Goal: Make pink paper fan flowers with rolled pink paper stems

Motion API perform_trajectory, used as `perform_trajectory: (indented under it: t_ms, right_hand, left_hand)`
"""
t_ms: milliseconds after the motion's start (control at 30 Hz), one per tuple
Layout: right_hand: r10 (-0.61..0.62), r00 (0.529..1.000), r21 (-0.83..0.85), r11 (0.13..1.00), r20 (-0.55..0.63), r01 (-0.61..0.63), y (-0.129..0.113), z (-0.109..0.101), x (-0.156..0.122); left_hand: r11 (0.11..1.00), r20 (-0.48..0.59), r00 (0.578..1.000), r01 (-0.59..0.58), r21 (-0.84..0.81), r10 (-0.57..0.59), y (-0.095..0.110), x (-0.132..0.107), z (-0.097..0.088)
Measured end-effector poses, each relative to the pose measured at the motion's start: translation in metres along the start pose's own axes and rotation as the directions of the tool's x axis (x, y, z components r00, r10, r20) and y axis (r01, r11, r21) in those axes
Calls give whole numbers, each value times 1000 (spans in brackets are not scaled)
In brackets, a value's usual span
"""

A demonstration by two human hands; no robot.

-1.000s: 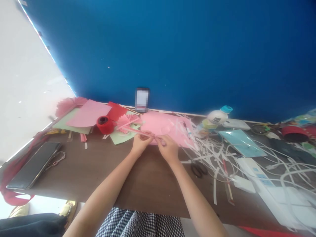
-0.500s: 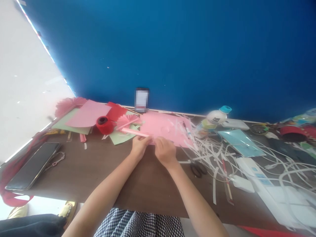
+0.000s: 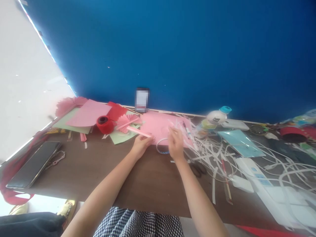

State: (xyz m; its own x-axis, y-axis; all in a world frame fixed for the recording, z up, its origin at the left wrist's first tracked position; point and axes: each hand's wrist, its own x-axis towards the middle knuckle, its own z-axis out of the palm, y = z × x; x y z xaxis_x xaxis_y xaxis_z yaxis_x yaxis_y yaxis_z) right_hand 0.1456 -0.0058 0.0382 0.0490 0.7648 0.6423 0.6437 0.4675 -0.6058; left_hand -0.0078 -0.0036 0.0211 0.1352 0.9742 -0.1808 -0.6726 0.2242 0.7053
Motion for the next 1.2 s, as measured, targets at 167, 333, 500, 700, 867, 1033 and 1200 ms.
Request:
perform_trajectory:
  t_ms: [167,333,500,700,867,1033,1200]
  right_hand:
    - [76,995,17,997,71,-77,3,-3,1]
    - [365,921,352,851,138,-390,13,0,2]
    - [541,822,547,641,178,-539,19,1,8]
    - [590,785,549,599,190,-583,15,-3,9]
    - [598,790,573,604,133,-554,17,-3,8]
    - [559,824,494,693,93,-526,15,-3,7]
    - [428,903,286,862,33,-418,4,-5,8]
  left_hand:
    - [995,104,991,80,51,-85,-1,-5,3]
    - [998,82,996,42,53,-46,-1,-4,3]
    - [999,-6,1000,-20,27,20,3,0,-1]
    - [999,15,999,-35,29,34,3,0,-2]
    - [998,14,999,-37,49,36,2,1,-3]
    - [994,10,1000,-29,105,28,1,1,-3]
    - [982,30,998,-53,181,49,0,0,-5]
